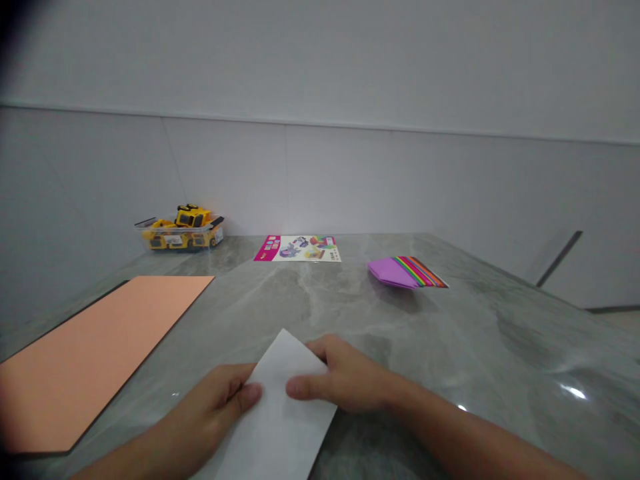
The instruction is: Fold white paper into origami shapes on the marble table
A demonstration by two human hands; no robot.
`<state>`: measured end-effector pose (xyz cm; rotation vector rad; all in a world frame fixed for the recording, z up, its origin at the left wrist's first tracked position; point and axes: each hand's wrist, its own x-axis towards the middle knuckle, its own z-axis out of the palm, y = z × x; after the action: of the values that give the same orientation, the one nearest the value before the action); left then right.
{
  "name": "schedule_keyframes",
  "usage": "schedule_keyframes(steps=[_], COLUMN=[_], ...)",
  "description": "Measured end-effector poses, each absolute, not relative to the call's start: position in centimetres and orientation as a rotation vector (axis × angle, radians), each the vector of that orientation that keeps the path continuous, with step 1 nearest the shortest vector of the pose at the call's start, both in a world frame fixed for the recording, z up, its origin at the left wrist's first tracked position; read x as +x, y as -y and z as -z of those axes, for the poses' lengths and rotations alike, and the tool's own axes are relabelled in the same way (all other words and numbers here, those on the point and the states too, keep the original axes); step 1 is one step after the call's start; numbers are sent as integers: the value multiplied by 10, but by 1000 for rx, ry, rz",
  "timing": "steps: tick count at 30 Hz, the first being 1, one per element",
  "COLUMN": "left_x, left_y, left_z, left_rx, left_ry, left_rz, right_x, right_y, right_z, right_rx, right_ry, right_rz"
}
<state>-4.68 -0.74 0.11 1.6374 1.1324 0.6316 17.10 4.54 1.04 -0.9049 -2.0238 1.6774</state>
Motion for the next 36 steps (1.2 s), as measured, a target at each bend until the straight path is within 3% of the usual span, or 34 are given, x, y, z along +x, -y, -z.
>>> schedule_keyframes(steps=[3, 8, 12, 21, 27, 33, 36], left_x=[-45, -48, -57, -66, -60, -63, -63], left_y=[11, 1, -14, -14, -12, -8, -6], left_z=[-4, 0, 8, 13, 13, 5, -1], left_rx=[1771, 1607, 1208, 1138, 987, 1245, 1392], left_ry=[-1159, -1180, -1072, -1068, -982, -1164, -1234], left_rz=[-562, -536, -820, -912, -934, -899, -880], right_x=[170, 163, 165, 170, 170, 166, 162], right_y=[-42, -43, -54, -54, -54, -43, -37], right_z=[-11, 1, 13, 14, 17, 7, -1], right_rx=[-761, -1063, -1099, -867, -854, -1028, -1104], right_ry=[1955, 1787, 1475, 1360, 1397, 1669, 1872], right_rz=[-1968, -1773, -1708, -1947, -1842, -1711, -1494])
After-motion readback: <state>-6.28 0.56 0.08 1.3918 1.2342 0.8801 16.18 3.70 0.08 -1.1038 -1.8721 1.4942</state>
